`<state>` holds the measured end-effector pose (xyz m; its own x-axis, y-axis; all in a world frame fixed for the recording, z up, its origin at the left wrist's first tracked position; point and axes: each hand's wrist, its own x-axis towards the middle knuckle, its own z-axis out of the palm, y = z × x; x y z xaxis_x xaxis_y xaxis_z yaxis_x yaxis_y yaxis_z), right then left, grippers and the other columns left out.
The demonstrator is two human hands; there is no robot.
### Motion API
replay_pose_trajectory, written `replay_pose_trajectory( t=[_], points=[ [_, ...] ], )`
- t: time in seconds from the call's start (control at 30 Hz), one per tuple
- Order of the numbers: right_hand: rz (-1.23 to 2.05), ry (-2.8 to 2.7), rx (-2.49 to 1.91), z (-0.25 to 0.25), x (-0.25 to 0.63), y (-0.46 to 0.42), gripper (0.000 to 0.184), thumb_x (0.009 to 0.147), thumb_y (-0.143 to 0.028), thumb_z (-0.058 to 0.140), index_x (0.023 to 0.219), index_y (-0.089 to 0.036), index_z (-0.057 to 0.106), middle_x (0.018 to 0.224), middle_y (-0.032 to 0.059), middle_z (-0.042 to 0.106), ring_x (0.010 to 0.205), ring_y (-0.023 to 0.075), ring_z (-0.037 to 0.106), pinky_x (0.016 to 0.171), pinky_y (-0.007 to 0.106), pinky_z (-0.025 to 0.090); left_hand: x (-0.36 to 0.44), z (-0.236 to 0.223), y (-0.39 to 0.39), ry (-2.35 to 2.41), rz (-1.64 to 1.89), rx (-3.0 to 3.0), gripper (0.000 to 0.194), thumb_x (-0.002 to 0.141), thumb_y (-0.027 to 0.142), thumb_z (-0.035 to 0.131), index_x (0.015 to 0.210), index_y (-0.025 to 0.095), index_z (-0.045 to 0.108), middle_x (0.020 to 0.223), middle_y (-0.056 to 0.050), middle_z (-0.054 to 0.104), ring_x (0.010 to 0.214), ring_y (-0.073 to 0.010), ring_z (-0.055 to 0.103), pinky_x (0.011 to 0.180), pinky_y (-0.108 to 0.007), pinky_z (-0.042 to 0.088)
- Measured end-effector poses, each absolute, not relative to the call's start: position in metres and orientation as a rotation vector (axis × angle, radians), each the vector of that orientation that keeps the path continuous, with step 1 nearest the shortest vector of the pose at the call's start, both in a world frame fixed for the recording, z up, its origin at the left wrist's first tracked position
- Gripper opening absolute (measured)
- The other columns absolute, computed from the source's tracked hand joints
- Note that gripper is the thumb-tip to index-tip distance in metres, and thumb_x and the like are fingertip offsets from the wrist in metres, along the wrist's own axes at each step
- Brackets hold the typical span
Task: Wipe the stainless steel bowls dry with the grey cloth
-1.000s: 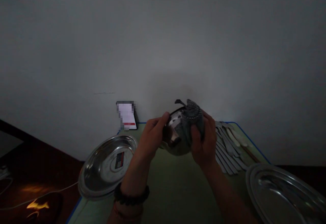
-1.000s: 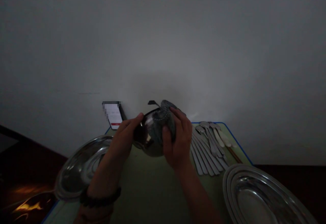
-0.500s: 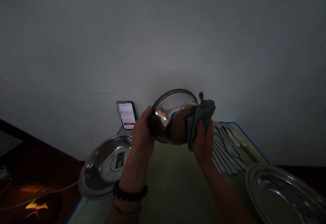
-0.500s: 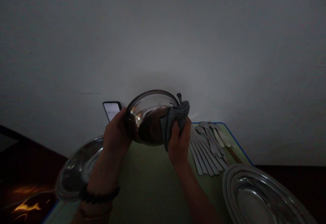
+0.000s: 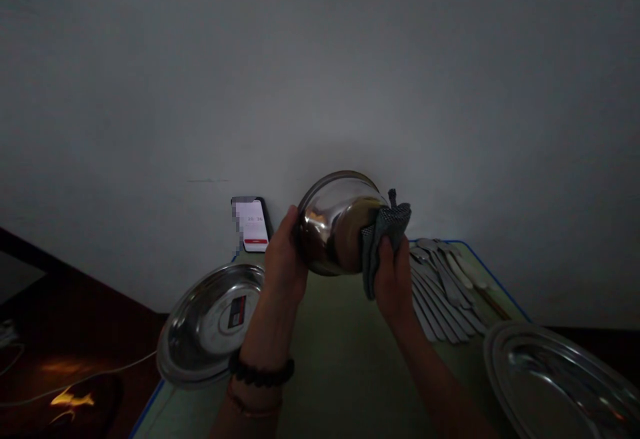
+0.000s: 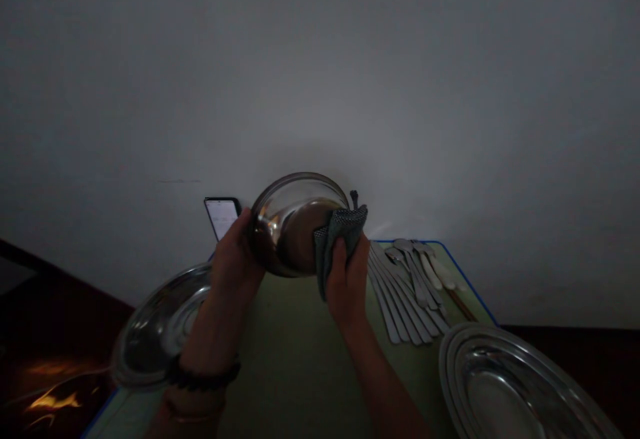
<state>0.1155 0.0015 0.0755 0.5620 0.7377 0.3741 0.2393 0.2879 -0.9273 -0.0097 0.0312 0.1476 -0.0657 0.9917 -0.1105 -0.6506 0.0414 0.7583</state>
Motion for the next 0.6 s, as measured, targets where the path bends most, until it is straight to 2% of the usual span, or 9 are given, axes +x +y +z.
replay_pose_trajectory(
  t=[0.17, 0.37, 0.5, 0.6],
  points=[
    [0.39, -0.992, -1.302, 0.076, 0.112, 0.0, 0.045, 0.088, -0.051, 0.038, 0.118, -0.019, 0.048, 0.12, 0.0132, 0.055, 0.113, 0.0238, 0.049, 0.097, 0.043, 0.035, -0.008, 0.147, 0.033, 0.732, 1.538, 0.583, 0.024, 0.085, 0.032, 0.053, 0.08, 0.015, 0.07, 0.072, -0.004, 0.073, 0.084, -0.0193, 0.07, 0.083, -0.032, 0.053],
    [0.562, -1.121, -1.412, 0.072, 0.116, -0.001, 0.036, 0.088, -0.045, 0.037, 0.101, -0.017, 0.056, 0.098, 0.0121, 0.066, 0.091, 0.0242, 0.06, 0.081, 0.039, 0.044, -0.015, 0.144, 0.039, 0.721, 1.682, 0.589, 0.024, 0.088, 0.033, 0.05, 0.088, 0.018, 0.068, 0.092, -0.004, 0.074, 0.098, -0.0175, 0.066, 0.089, -0.029, 0.051],
    [0.568, -1.348, -1.431, 0.067, 0.128, -0.012, 0.028, 0.089, -0.036, 0.039, 0.098, -0.019, 0.059, 0.091, 0.009, 0.068, 0.085, 0.0236, 0.063, 0.075, 0.037, 0.047, -0.018, 0.136, 0.046, 0.831, 1.705, 0.622, 0.024, 0.087, 0.035, 0.05, 0.09, 0.018, 0.066, 0.102, -0.005, 0.071, 0.097, -0.0156, 0.065, 0.084, -0.026, 0.051],
    [0.405, -1.535, -1.531, 0.06, 0.137, -0.032, 0.029, 0.089, -0.031, 0.038, 0.101, -0.017, 0.061, 0.094, 0.0121, 0.068, 0.086, 0.0261, 0.063, 0.078, 0.044, 0.048, -0.02, 0.133, 0.045, 1.04, 1.674, 0.801, 0.029, 0.084, 0.044, 0.051, 0.084, 0.018, 0.065, 0.087, -0.003, 0.072, 0.081, -0.015, 0.066, 0.07, -0.024, 0.052]
  ],
)
